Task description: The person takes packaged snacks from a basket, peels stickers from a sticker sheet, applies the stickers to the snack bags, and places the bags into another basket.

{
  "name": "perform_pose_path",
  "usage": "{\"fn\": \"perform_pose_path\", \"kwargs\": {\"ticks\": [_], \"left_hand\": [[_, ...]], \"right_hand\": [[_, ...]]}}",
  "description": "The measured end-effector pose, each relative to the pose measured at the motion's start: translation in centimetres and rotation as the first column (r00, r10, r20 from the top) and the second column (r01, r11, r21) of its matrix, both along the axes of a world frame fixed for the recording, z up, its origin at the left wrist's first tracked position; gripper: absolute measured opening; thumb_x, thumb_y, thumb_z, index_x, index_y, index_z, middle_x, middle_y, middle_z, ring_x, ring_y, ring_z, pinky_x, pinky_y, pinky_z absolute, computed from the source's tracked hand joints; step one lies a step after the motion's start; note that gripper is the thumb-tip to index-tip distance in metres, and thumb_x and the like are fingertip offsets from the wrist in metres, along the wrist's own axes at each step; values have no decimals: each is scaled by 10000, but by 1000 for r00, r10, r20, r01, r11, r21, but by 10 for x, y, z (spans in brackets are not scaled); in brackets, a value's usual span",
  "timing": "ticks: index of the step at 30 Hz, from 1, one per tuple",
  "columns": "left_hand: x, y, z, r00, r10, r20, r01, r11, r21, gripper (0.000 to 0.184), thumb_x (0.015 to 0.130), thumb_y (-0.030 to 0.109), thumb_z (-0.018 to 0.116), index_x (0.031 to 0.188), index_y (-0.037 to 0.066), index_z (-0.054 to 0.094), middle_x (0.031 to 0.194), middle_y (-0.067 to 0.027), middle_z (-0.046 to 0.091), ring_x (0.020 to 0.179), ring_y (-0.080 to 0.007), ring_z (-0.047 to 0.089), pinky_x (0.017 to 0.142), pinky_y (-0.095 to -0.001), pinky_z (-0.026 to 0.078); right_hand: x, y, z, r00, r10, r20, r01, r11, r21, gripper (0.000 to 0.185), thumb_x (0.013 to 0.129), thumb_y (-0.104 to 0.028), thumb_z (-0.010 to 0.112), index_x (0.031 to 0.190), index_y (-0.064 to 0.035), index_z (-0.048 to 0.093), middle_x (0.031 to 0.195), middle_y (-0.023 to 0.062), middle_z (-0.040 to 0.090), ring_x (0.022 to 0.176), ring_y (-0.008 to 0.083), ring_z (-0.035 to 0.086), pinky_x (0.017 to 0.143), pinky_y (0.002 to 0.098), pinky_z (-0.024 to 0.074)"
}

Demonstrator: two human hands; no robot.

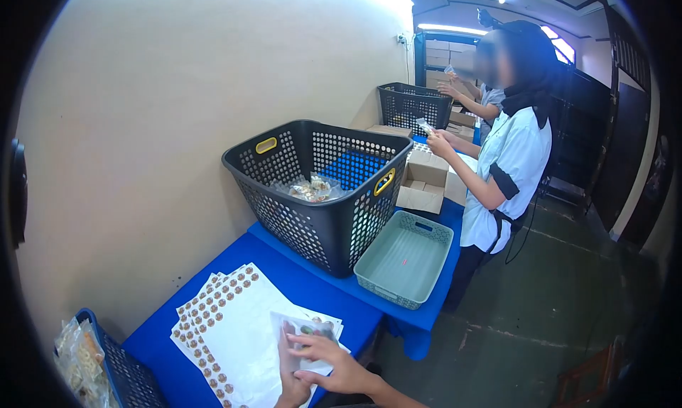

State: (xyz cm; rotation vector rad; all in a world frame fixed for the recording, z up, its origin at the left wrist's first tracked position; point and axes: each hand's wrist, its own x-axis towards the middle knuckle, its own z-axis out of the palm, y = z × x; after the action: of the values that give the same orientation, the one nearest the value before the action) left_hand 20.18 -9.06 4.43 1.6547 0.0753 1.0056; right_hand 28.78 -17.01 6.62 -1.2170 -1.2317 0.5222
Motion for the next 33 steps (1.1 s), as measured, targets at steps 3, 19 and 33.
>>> {"fn": "perform_pose_path", "kwargs": {"ticks": [3,19,33], "left_hand": [[-7,9,-12,994,-61,-92,23,926,-377,487,881,270,270,1217,-79,216,1200,-189,360,990,-248,463,789,-319,424],[4,27,-22,880,-216,-424,76,943,-324,274,761,221,575,879,-23,534,666,-40,547,517,-55,492,429,-166,386],[86,20,-2,972,-43,-230,-17,967,-253,196,792,124,524,942,2,487,740,-19,516,637,-54,486,539,-171,399]], "right_hand": [[7,-1,-7,934,-75,349,62,997,48,350,684,-63,584,1027,-58,522,1168,99,426,1057,232,395,872,349,320],[43,2,-35,930,-258,-264,231,965,-127,200,778,-192,542,746,5,543,652,2,522,612,56,450,537,201,370],[116,13,-28,989,-141,-48,119,940,-319,283,780,-269,541,789,14,524,632,48,560,586,79,540,502,218,440]]}}
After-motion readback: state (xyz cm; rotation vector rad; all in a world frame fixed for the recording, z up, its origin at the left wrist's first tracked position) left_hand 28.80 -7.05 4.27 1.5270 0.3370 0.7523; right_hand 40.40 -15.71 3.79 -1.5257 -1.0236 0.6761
